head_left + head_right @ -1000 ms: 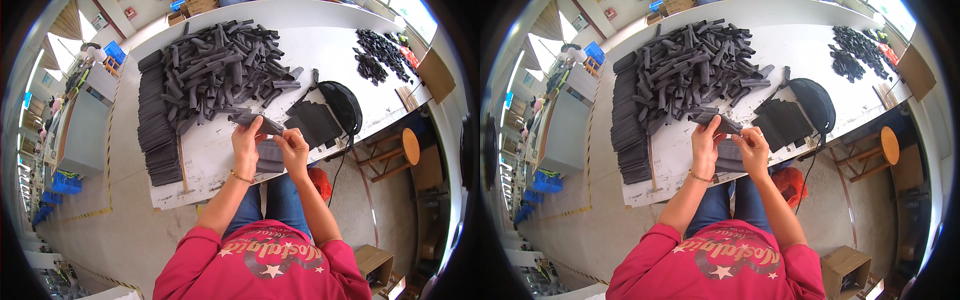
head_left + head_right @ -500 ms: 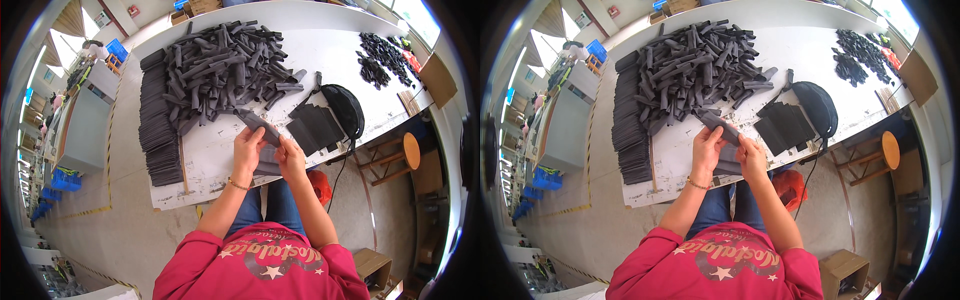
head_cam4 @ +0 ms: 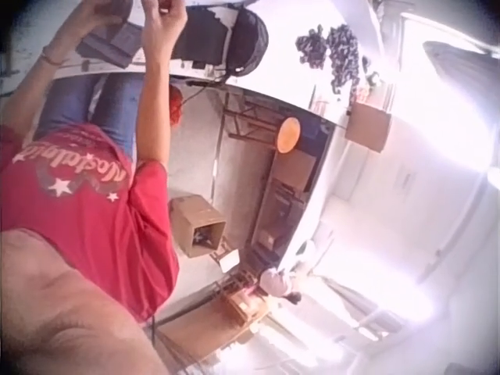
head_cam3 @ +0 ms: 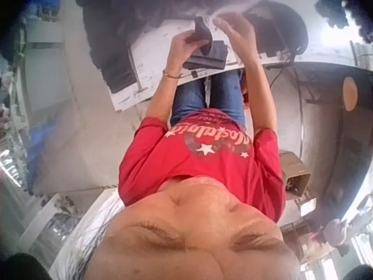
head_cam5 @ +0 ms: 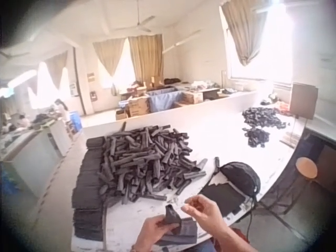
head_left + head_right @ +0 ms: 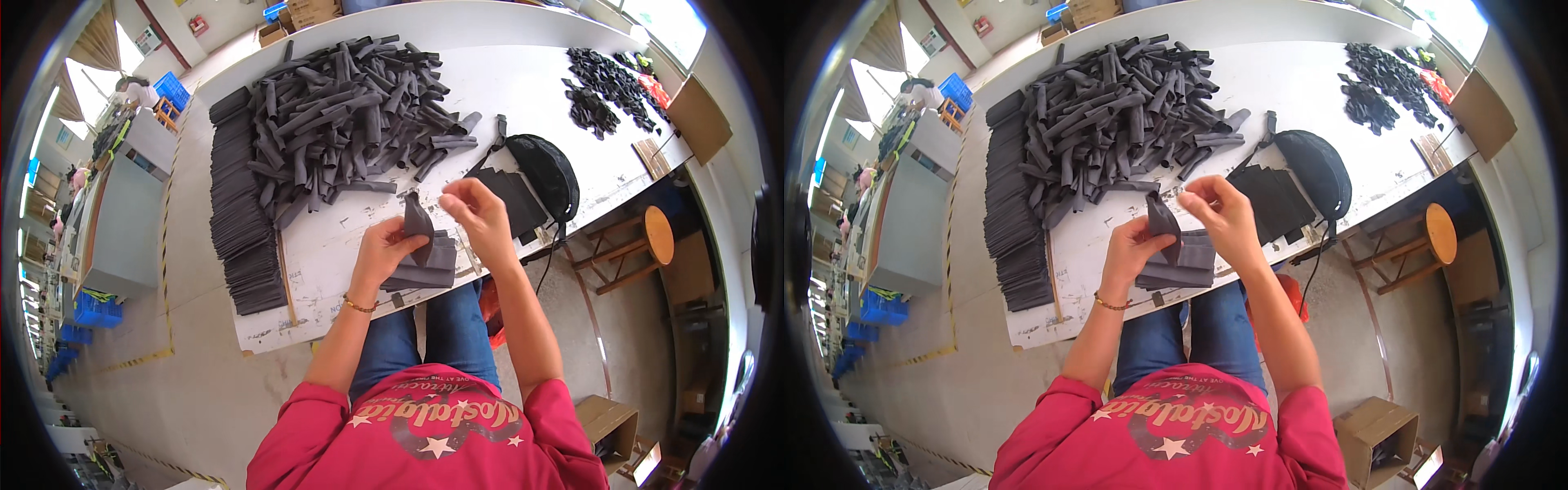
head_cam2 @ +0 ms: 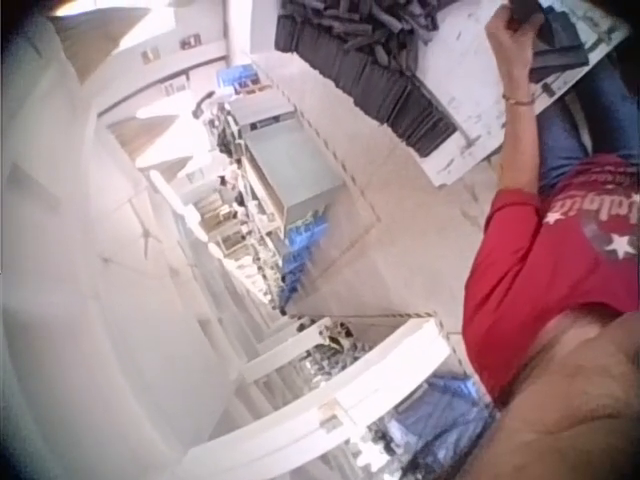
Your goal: Assembling grey foam components by inserting smaller pieces into larger foam strips.
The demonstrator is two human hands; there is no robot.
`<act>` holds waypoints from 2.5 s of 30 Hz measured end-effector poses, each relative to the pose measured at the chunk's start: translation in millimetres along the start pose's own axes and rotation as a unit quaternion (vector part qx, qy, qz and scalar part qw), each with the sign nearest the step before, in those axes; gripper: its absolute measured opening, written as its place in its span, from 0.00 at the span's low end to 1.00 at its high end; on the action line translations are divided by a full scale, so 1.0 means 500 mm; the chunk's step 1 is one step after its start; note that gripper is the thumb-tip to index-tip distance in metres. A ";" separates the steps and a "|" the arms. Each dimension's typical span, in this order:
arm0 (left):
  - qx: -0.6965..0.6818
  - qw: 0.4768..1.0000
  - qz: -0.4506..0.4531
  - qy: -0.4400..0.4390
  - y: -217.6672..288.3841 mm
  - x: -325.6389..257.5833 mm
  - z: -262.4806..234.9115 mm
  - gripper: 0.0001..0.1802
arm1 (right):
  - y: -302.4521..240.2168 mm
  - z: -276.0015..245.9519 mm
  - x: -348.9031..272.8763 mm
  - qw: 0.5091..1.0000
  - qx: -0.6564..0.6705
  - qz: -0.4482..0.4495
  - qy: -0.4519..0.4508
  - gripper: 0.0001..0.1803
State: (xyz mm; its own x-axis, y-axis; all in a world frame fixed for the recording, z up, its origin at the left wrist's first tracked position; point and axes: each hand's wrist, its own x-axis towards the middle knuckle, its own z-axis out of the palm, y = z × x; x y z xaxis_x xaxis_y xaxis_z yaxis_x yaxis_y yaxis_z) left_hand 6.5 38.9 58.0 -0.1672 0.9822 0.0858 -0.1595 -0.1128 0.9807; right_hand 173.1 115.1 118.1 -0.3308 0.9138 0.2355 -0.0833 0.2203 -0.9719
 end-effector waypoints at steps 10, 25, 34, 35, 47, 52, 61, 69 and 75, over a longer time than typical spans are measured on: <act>-0.040 0.987 -0.109 -0.112 0.030 -0.016 -0.040 0.06 | 0.019 -0.030 0.023 0.969 0.055 0.097 -0.220 0.12; -0.145 0.983 -0.102 0.050 -0.030 0.005 -0.073 0.11 | 0.351 -0.107 -0.017 0.704 -0.699 -0.123 -0.008 0.12; -0.164 0.979 -0.089 0.085 -0.038 -0.001 -0.069 0.14 | 0.339 -0.140 -0.007 0.676 -0.720 0.002 -0.159 0.15; -0.165 0.978 -0.083 0.101 -0.042 0.000 -0.068 0.14 | 0.340 -0.152 -0.028 0.698 -0.695 -0.076 -0.156 0.15; -0.214 0.960 -0.092 0.154 -0.058 0.013 -0.043 0.11 | 0.287 -0.270 -0.170 0.715 -0.613 -0.166 -0.292 0.23; -0.236 0.951 -0.091 0.179 -0.066 0.018 -0.027 0.11 | 0.284 -0.271 -0.121 0.876 -0.476 -0.058 -0.058 0.21; -0.279 0.922 -0.113 0.245 -0.057 0.023 -0.019 0.13 | 0.133 -0.100 -0.125 0.920 -0.348 -0.150 -0.104 0.21; -0.322 0.910 -0.137 0.225 -0.068 0.029 -0.025 0.12 | 0.108 -0.060 -0.136 0.919 -0.328 -0.200 -0.087 0.26; -0.331 0.911 -0.129 0.209 -0.050 0.029 -0.014 0.11 | 0.082 -0.044 -0.133 0.917 -0.323 -0.229 -0.044 0.18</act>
State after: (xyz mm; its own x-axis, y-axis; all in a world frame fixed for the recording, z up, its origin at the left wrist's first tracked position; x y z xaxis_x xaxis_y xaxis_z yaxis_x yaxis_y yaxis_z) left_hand 1.1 54.9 33.4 -0.3751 0.8611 -0.3432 -0.7749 -0.0880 0.6259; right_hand 212.4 70.9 62.3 -0.4771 0.6506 0.5909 0.3323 0.7559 -0.5641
